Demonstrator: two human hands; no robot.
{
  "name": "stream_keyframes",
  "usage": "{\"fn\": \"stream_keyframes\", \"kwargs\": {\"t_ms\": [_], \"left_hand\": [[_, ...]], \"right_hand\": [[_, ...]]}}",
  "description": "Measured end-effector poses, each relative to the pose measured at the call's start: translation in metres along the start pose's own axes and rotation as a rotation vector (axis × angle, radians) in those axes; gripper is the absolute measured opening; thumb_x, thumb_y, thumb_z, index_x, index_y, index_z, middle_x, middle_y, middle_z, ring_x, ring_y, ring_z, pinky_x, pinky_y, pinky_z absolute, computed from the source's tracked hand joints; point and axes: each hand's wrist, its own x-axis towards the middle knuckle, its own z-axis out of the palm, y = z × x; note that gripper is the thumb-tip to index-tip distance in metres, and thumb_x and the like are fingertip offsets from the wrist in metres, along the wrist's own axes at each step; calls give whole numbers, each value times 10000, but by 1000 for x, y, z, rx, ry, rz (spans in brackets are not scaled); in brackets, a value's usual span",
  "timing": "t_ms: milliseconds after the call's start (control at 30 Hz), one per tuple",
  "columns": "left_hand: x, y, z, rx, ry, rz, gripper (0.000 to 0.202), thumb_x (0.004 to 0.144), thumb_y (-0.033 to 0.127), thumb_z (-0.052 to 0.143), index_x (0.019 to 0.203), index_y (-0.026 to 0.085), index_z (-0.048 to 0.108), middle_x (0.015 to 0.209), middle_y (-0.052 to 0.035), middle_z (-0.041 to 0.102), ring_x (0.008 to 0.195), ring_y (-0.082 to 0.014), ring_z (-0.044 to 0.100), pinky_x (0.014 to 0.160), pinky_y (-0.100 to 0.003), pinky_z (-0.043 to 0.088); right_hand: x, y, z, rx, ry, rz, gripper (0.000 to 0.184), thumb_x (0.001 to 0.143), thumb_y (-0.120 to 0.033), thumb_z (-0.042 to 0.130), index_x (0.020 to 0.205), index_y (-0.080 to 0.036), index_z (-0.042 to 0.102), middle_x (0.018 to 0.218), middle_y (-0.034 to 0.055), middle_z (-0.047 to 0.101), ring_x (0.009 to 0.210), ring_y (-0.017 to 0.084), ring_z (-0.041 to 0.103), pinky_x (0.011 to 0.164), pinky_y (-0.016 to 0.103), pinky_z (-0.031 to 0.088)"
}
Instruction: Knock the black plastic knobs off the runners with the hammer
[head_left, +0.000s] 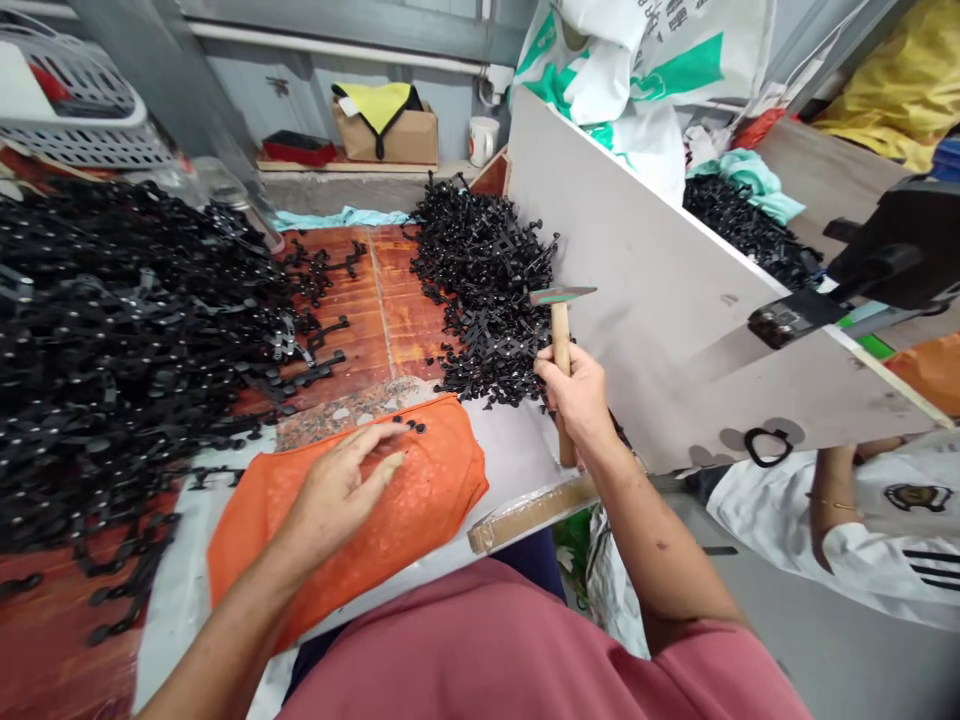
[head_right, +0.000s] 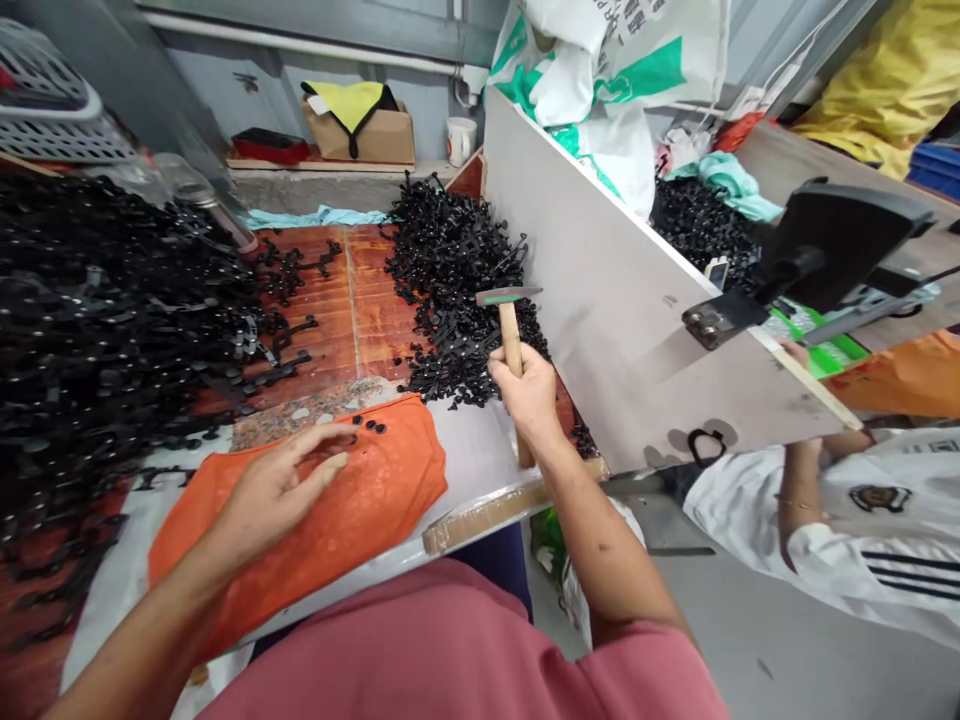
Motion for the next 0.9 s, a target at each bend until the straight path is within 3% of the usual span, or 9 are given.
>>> {"fn": "stream_keyframes", "kwargs": {"t_ms": [100,200,300,400,467,567,667,767,900], "left_hand": [[2,13,4,118,154,95,419,957,401,511,1321,220,616,1348,-108,660,1278,-292,599,1143,-467,458],[4,22,9,117,234,146,514,995,368,480,1486,215,485,1500,-125,543,1422,-276,484,1227,-472,373],[5,24,13,21,225,259,551,1011,341,488,1546,227,424,1583,-122,472,1483,-261,423,1258,-459,336],[3,19,9,-90,167,389,515,996,288,513,1507,231,491,1553,-114,527,1445,-253,480,1235,-434,376],[0,11,-1,-112,158,359,462,975,231,498,1429,233,583,1459,-98,619,1357,-243,568,1184,-418,435],[-4,-4,-25,-159,197,163,367,935,192,470,1200,220,722,1146,-65,766,1097,-219,705,1030,-380,536],[-8,-7,-38,-250,242,17,296,947,266,496,1120,204,728,977,-49,782,958,-207,729,927,-340,557],[-16,11,-25,-153,133,-14,278,957,360,542,1117,218,719,1065,-57,779,990,-217,715,883,-313,540],[-26,29,11,30,17,-28,287,976,347,472,855,204,689,880,-60,752,832,-207,682,778,-293,501]], "right_hand": [[-30,-14,9,207,-179,108,268,771,-428,650,932,-218,603,699,-46,618,378,62,312,370,224,275],[-55,-23,19,553,-417,329,276,720,-364,750,890,-214,594,705,-58,639,350,21,247,344,192,219],[-73,-26,33,782,-622,521,277,696,-276,804,876,-200,608,672,-74,641,344,1,228,347,166,192],[-84,-24,45,801,-712,575,274,690,-260,812,867,-189,616,674,-65,662,336,-2,249,344,164,194],[-86,-23,48,750,-697,538,282,684,-276,811,871,-191,618,666,-61,664,329,8,284,340,173,197],[-83,-24,45,605,-628,417,260,684,-279,785,875,-202,626,561,-101,564,326,32,293,343,190,193],[-83,-26,42,423,-641,273,167,705,-261,738,829,-199,644,590,-89,539,394,50,354,393,200,245],[-94,-27,52,304,-658,99,89,730,-243,686,795,-192,655,709,-41,606,575,94,498,540,216,374],[-118,-28,75,179,-642,-22,57,801,-213,610,844,-198,645,745,-37,608,676,128,527,659,245,418]]}}
